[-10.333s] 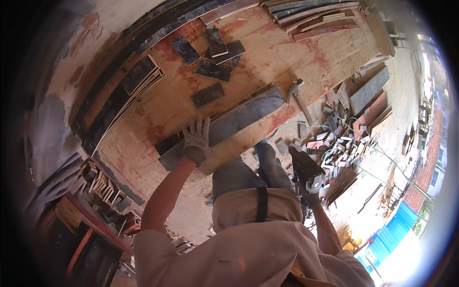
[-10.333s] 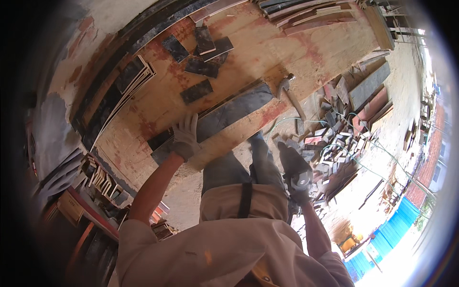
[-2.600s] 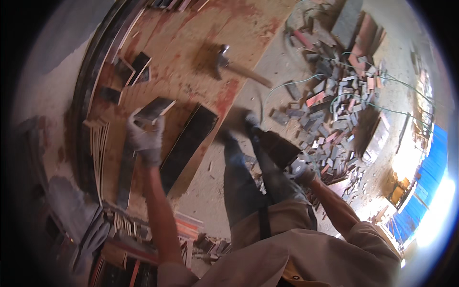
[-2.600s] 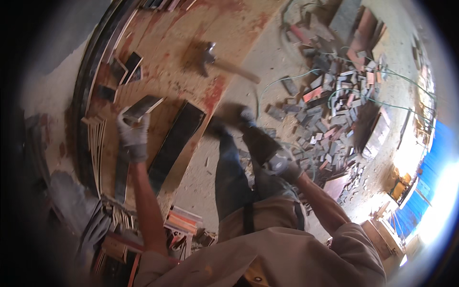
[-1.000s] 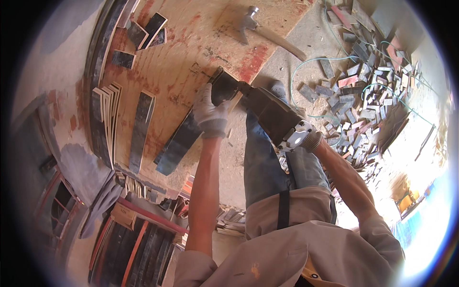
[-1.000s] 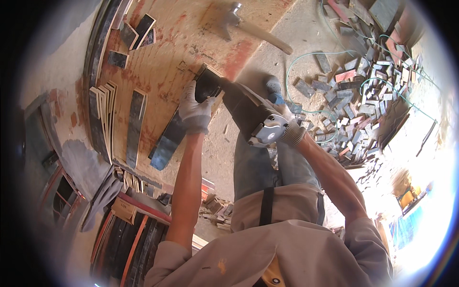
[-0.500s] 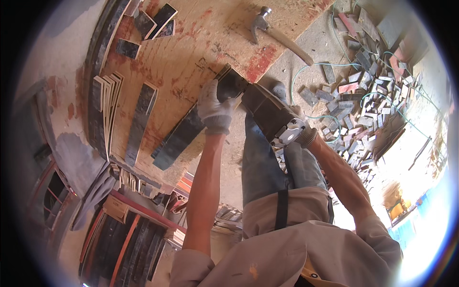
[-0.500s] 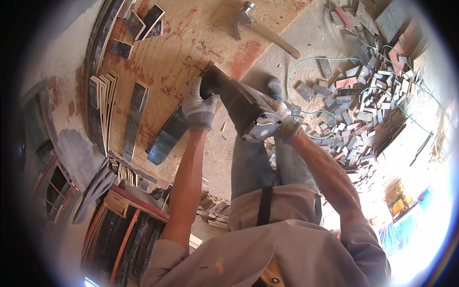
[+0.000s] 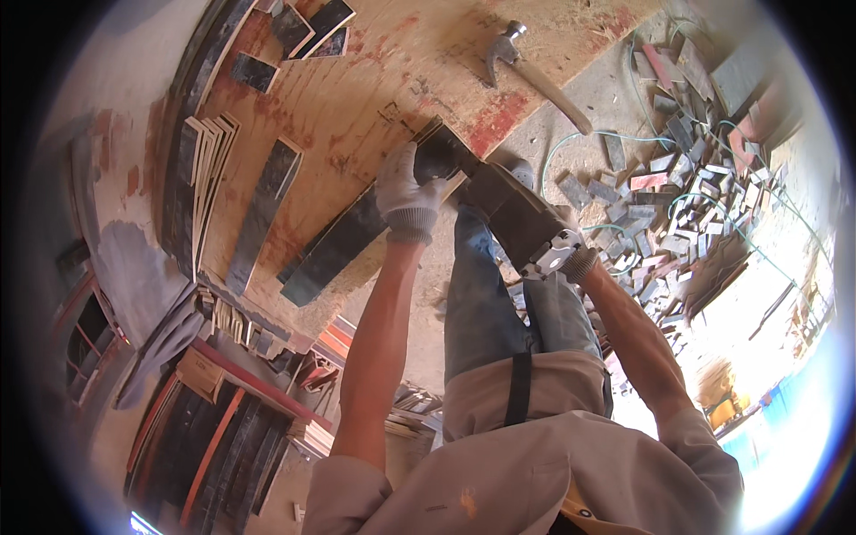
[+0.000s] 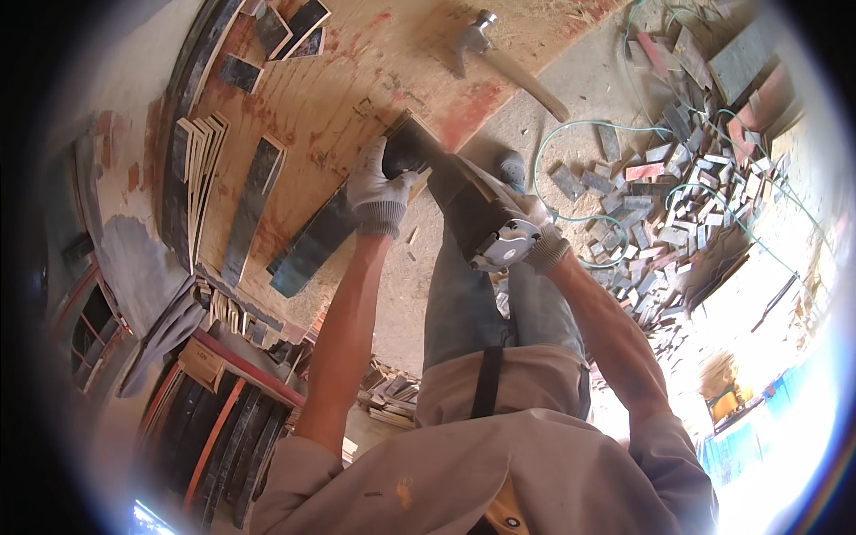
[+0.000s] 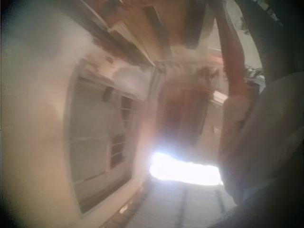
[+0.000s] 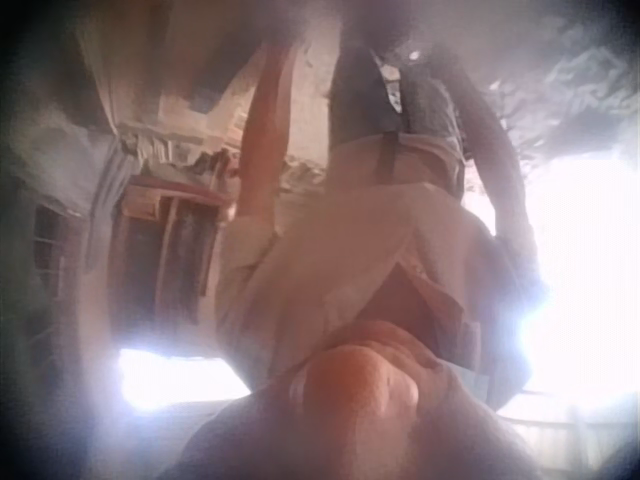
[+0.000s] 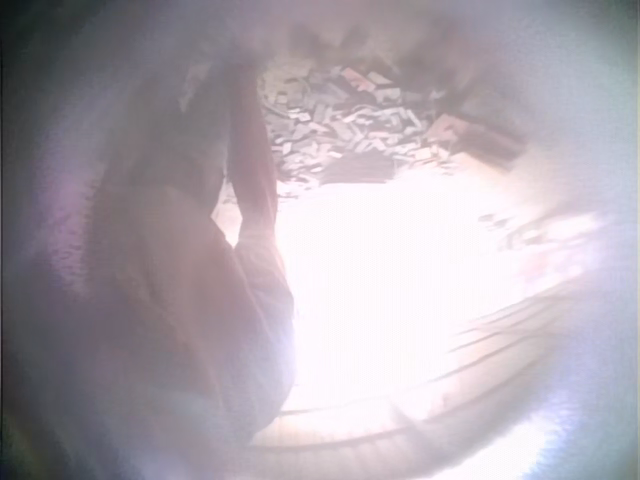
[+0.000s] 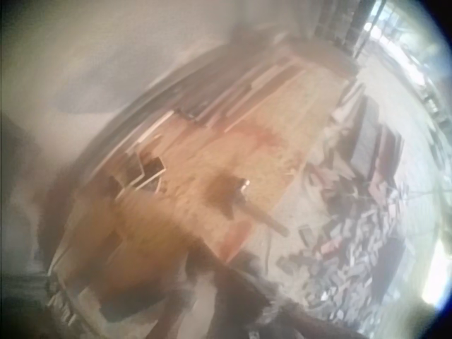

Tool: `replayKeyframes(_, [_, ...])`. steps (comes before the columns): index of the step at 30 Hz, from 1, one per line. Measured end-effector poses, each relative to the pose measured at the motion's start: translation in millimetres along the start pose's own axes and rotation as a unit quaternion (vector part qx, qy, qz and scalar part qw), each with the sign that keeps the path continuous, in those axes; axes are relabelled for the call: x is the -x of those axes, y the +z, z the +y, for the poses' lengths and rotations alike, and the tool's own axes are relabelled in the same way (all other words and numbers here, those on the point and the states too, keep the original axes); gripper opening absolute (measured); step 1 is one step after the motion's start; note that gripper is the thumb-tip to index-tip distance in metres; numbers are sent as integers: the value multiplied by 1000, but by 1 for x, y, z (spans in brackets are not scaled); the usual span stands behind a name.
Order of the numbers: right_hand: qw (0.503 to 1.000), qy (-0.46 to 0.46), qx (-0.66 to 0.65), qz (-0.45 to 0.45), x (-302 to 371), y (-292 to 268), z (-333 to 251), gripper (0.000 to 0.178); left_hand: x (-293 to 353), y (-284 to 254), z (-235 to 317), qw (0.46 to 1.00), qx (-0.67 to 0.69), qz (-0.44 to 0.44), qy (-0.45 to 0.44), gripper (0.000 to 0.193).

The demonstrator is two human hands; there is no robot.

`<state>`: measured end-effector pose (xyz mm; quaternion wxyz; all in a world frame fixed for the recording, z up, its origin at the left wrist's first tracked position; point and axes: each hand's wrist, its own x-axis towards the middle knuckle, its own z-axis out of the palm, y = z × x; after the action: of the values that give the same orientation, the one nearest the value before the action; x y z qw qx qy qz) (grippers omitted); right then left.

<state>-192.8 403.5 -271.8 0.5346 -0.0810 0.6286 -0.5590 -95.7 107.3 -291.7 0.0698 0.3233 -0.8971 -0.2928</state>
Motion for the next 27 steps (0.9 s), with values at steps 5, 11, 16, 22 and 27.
replayKeyframes(5, [996, -63, 34, -56, 3, 5, -13, 84, 8, -7, -8, 998, 43, -6, 41, 85])
replayKeyframes(11, [987, -118, 70, -79, -11, 38, -22, 63, 30, -26, -32, 992, -53, 45, 108, 104])
replayKeyframes(16, [996, -47, 74, -1, -10, 51, -17, 37, 33, -18, -43, 996, -60, 14, 60, 105])
replayKeyframes(22, [982, 32, 165, -84, -9, 42, -22, 74, 33, -18, -42, 999, -44, -10, 27, 106])
replayKeyframes(27, [962, 151, -222, -46, -5, 40, -7, 64, 29, -19, -43, 998, -49, -7, 26, 102])
